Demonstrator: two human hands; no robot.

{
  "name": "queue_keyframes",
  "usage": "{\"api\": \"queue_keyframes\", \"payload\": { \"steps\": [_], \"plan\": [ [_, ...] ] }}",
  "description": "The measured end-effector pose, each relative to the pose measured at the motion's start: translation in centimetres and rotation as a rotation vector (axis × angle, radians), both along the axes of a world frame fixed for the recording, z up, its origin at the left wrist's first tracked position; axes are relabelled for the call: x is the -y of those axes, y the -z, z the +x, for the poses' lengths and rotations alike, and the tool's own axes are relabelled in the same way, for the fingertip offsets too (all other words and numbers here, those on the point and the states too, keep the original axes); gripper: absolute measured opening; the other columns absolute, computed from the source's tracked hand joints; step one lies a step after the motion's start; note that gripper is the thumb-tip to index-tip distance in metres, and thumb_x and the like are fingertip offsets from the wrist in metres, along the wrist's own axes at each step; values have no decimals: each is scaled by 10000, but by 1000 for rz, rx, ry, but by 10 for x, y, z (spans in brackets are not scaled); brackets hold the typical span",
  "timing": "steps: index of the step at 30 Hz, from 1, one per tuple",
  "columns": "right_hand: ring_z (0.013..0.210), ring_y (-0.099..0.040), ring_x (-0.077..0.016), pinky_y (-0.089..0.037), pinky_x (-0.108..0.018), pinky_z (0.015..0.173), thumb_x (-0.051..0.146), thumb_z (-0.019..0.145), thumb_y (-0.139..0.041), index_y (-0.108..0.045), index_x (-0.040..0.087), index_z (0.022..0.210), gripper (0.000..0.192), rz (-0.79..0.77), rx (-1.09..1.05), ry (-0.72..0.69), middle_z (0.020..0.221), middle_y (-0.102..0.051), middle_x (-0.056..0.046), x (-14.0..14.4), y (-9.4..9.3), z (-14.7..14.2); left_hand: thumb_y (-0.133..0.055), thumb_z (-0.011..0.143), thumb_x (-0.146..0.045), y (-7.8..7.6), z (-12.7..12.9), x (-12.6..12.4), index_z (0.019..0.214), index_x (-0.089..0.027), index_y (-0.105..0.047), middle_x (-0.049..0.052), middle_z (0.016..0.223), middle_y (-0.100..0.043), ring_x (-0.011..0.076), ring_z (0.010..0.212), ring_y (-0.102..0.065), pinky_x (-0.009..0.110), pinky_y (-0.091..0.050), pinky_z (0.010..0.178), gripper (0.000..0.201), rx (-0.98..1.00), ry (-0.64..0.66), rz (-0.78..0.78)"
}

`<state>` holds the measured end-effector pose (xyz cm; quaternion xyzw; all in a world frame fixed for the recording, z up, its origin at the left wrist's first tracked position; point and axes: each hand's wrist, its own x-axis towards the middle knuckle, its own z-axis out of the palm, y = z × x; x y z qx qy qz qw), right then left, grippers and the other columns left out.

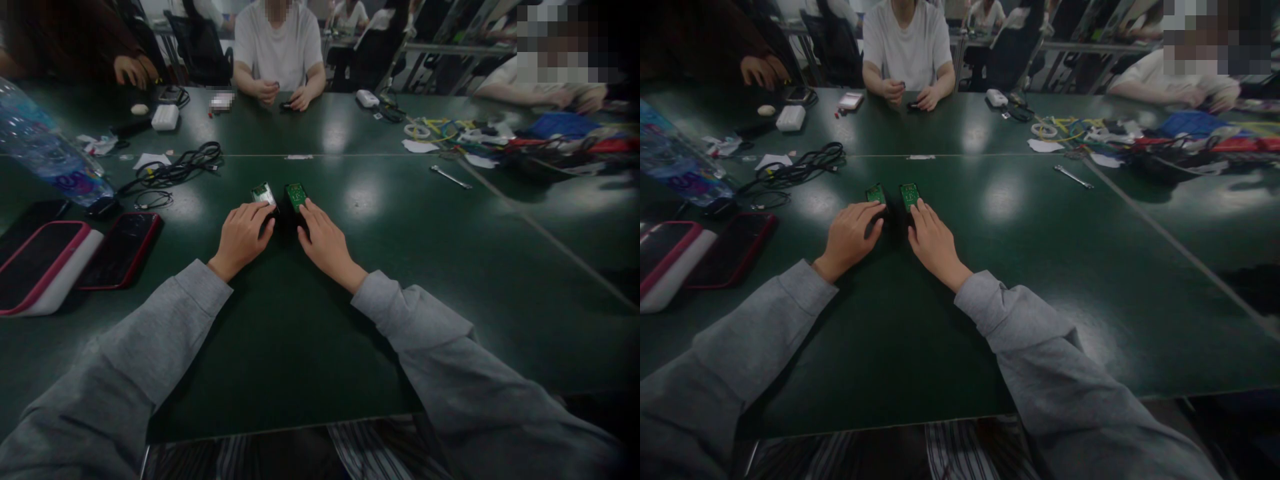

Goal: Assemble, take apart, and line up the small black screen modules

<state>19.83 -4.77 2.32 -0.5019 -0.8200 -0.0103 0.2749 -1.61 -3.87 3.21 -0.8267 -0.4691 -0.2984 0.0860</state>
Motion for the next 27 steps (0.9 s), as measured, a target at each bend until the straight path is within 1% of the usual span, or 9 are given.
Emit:
{"api": "queue_keyframes", "payload": {
  "steps": [4,7,12,16,18,22,25,27],
  "plan": [
    [1457,-406,-291,-411,-503,1189,207,1016,-402,-458,83,1479,483,-10,5,3,1568,-425,-179,0,-1,-1,-401,1036,-346,-2,2,2,1217,-199,-667,113,1243,-694,297,1146,-614,469,-463,961,354,-44,37,26],
    [1455,-409,-290,-409,-484,1193,207,1015,-407,-464,63,1472,482,-4,12,4,1562,-431,-186,0,-2,-1,-396,1038,-375,-4,3,3,1122,-208,-689,108,1119,-710,290,1060,-624,466,-460,916,348,-63,5,52],
    [1460,-403,-292,-407,-524,1188,208,1010,-416,-446,122,1497,495,-12,-4,3,1573,-423,-160,0,0,-1,-435,1007,-537,-3,1,3,1044,-235,-687,98,990,-691,284,974,-612,466,-454,882,395,-68,-46,90],
    [1458,-405,-303,-411,-534,1183,210,1006,-425,-438,119,1502,504,-20,-10,-1,1573,-420,-166,0,-1,-1,-486,961,-607,-2,0,5,1007,-240,-683,101,951,-679,301,965,-607,481,-455,885,420,-33,-80,102],
    [1455,-409,-307,-415,-538,1179,213,1007,-424,-440,122,1501,502,-23,-12,-3,1572,-422,-166,0,-1,-1,-503,957,-583,-3,2,6,1032,-240,-678,109,992,-681,318,1014,-602,499,-451,913,393,-6,-88,84],
    [1453,-410,-309,-417,-525,1179,208,1007,-424,-447,104,1492,497,-18,-5,-4,1570,-422,-174,0,-1,-1,-523,951,-448,-3,5,7,1161,-220,-650,139,1212,-650,348,1173,-564,525,-439,988,335,51,-101,30],
    [1452,-409,-313,-418,-526,1176,206,1004,-427,-446,93,1490,499,-21,-3,-4,1571,-417,-181,0,-1,-1,-511,926,-334,0,4,4,1275,-178,-608,170,1344,-594,368,1253,-536,546,-423,1041,394,88,-110,-23],
    [1450,-411,-315,-421,-541,1170,204,1005,-420,-439,101,1493,500,-23,0,-2,1574,-414,-180,0,-1,-1,-490,904,-263,3,1,1,1348,-168,-570,177,1411,-558,374,1303,-516,558,-410,1071,460,98,-110,-29]
  ]
}}
